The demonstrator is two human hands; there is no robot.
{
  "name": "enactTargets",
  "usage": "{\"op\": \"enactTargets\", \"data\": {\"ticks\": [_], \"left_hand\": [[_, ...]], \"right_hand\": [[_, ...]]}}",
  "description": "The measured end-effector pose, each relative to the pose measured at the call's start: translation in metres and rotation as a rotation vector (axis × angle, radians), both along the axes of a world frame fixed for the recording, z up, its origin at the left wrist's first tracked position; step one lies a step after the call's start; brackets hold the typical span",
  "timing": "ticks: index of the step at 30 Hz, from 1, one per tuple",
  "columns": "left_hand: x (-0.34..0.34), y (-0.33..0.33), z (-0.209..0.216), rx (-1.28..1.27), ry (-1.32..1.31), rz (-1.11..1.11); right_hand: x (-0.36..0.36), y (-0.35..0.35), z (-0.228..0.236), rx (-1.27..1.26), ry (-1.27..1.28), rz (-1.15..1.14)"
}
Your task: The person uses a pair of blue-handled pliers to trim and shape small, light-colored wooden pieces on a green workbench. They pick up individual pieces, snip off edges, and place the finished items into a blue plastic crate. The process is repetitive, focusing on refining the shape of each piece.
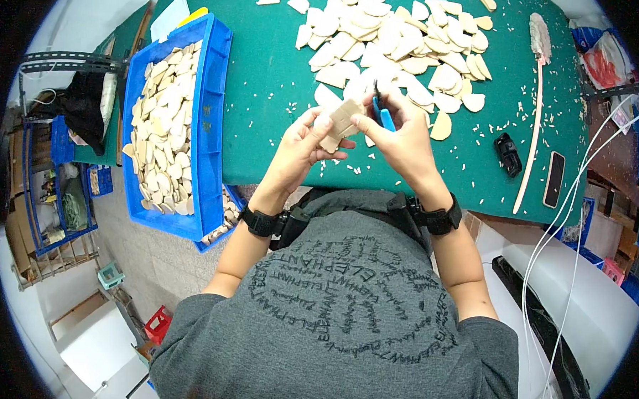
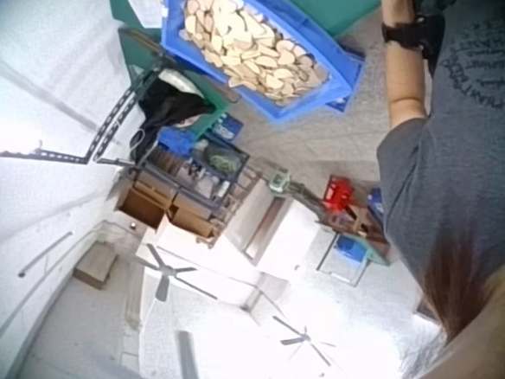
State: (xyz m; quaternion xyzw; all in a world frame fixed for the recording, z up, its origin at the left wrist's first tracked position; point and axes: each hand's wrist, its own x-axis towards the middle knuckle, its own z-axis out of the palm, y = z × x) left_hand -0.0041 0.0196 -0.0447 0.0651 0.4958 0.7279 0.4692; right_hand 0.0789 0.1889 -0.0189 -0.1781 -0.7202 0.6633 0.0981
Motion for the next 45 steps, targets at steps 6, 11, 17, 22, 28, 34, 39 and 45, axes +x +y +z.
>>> {"op": "enactTargets", "data": {"ticks": [6,11,17,22,28,34,39,45], "left_hand": [[0.0,0.001,0.007,0.115,-0.208,0.076],[0.002,0.003,0.002,0.131,-0.063,0.204],[0.004,0.006,0.003,-0.01,0.138,0.17],[-0.003,0.001,-0.006,0.024,0.013,0.171],[-0.012,-0.006,0.008,0.07,-0.231,-0.068],[-0.005,-0.002,0.01,0.057,-0.058,0.115],[0.001,0.0,0.008,0.03,0.017,0.137],[0.003,0.003,0.006,0.107,-0.176,0.102]], "right_hand": [[-0.001,-0.006,-0.001,0.78,0.471,0.229],[0.003,-0.012,-0.003,0.567,0.456,0.109],[-0.005,-0.016,-0.01,-0.052,0.078,-0.021],[-0.002,-0.008,0.001,0.116,0.161,-0.096],[-0.008,0.004,0.012,0.795,0.55,0.245],[-0.004,-0.002,0.003,0.558,0.461,0.13],[-0.005,-0.012,-0.004,0.055,0.172,-0.115],[-0.008,-0.002,-0.003,0.821,0.704,-0.03]]}}
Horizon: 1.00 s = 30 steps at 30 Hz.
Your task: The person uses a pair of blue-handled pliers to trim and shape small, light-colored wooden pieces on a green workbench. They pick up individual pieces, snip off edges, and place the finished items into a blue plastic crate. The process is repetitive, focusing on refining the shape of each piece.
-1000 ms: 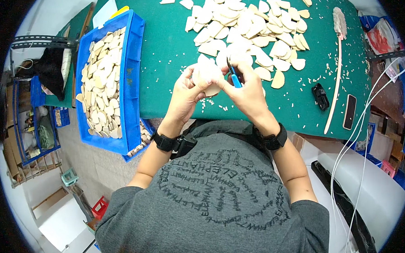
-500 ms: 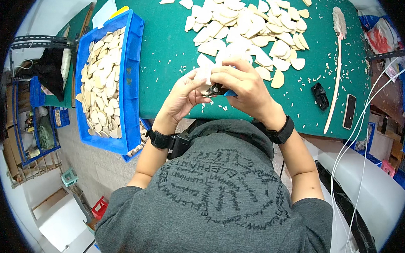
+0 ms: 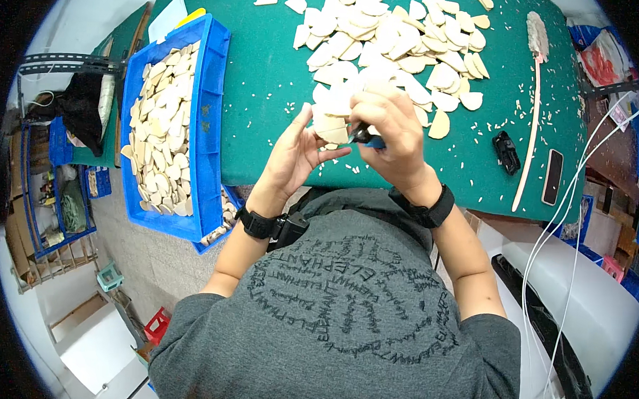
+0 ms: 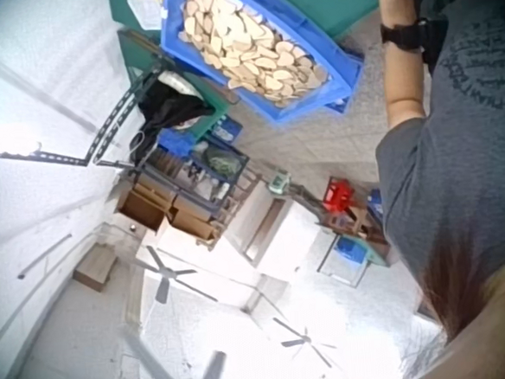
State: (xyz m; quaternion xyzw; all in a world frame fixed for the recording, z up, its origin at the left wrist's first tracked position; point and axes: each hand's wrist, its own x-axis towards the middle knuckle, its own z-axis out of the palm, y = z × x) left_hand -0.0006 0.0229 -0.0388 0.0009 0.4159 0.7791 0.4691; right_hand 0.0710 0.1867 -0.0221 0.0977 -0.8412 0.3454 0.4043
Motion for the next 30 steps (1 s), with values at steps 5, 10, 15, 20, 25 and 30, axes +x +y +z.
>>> {"op": "enactTargets", "data": {"ticks": [5,10,15,20,25,30], "left_hand": [[-0.002,-0.006,-0.002,-0.069,0.052,-0.037],[-0.003,-0.006,-0.005,0.054,-0.08,0.112],[0.009,0.006,-0.002,-0.029,0.111,0.23],[0.011,0.008,0.001,-0.026,0.127,0.194],[0.014,0.01,-0.003,-0.024,0.211,0.225],[0.009,-0.003,-0.002,0.325,0.095,0.133]], "right_hand": [[0.003,-0.005,-0.007,0.149,-0.061,0.144],[0.006,-0.019,-0.007,-0.55,-0.187,-0.018],[-0.001,-0.022,0.0,-1.227,-0.427,-0.09],[-0.002,-0.026,-0.016,-1.015,-0.422,-0.169],[0.002,-0.028,-0.016,-0.989,-0.462,-0.095],[0.003,-0.013,-0.014,-1.424,-0.514,0.174]]}}
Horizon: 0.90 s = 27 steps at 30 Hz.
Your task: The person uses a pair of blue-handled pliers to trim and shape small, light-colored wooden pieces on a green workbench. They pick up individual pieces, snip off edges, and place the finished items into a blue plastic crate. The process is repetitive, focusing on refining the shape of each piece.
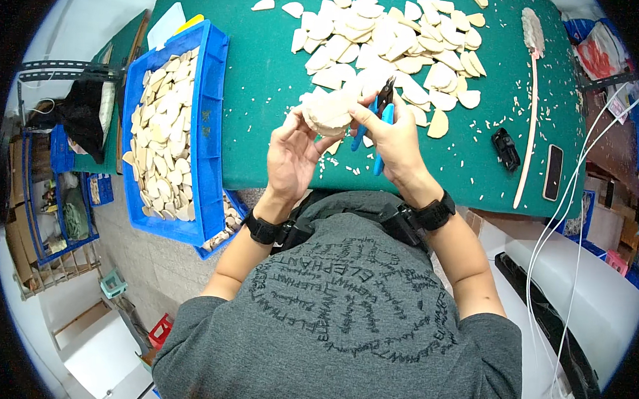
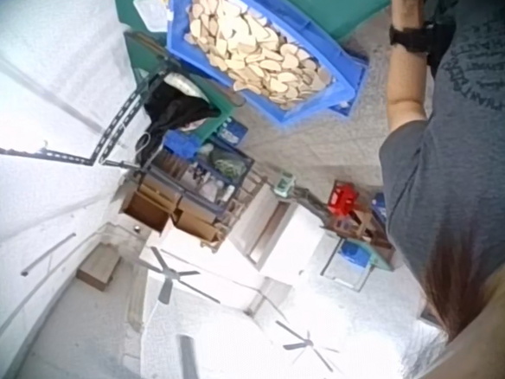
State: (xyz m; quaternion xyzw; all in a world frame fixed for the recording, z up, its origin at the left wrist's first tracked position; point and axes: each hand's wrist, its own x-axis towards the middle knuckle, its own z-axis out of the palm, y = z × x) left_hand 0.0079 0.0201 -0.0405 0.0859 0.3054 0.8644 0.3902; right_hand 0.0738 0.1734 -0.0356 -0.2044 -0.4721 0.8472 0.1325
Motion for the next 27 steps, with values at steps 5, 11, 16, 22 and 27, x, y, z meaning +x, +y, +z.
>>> {"op": "enactTargets", "data": {"ticks": [5,11,16,22,27], "left_hand": [[-0.009,0.001,0.009,-0.197,0.475,-0.035],[-0.011,0.0,0.014,-0.402,0.334,-0.028],[-0.012,-0.004,0.015,-0.63,0.494,0.061],[-0.009,-0.002,0.021,-0.618,0.466,0.093],[-0.011,-0.011,0.032,-0.788,0.688,0.001]], "right_hand": [[0.0,0.003,0.016,-0.322,-0.025,0.171],[0.002,-0.003,0.026,0.221,-0.217,0.364],[0.004,0.004,0.015,0.17,-0.05,0.225],[0.001,0.003,0.018,0.268,0.003,0.17],[0.008,0.021,0.027,0.647,-0.134,0.359]]}}
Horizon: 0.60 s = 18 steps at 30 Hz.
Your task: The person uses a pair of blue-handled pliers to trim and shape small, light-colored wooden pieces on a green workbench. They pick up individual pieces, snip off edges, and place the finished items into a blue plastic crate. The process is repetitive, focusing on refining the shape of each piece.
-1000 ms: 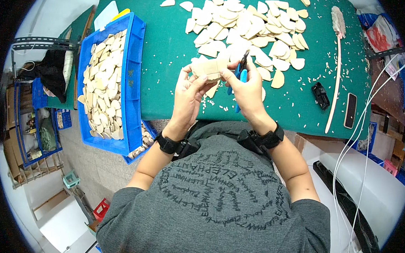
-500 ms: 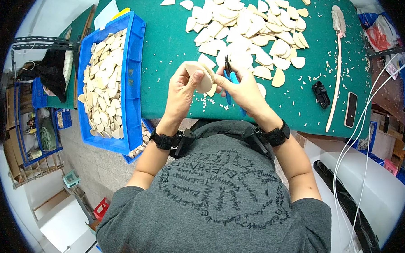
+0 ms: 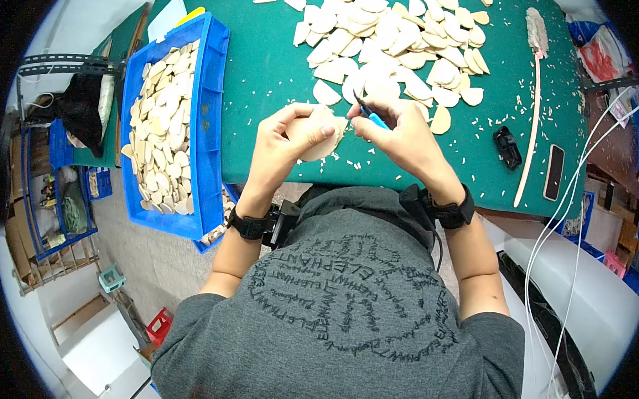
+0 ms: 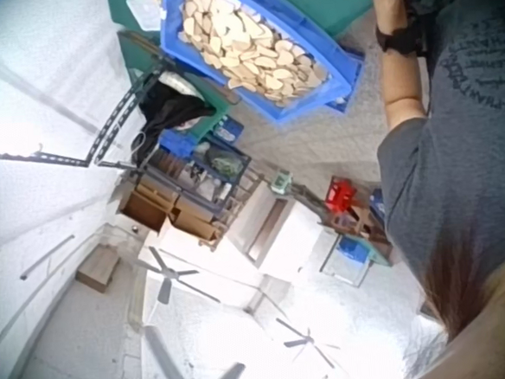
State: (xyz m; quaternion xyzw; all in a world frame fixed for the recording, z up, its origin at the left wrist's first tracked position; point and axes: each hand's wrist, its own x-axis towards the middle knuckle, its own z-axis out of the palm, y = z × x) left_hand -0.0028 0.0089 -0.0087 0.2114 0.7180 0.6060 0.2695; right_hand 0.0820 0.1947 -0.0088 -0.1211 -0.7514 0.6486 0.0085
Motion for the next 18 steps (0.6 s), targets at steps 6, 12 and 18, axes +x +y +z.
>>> {"op": "enactTargets", "data": {"ticks": [6,12,18], "left_hand": [[0.004,0.001,0.012,-0.019,0.051,-0.075],[0.005,0.002,0.015,-0.037,0.111,-0.083],[0.005,0.003,0.011,-0.027,0.127,-0.075]], "right_hand": [[0.002,0.004,0.013,0.415,0.146,0.113],[0.002,0.007,0.014,0.453,0.182,0.144],[0.0,0.012,0.013,0.437,0.19,0.196]]}}
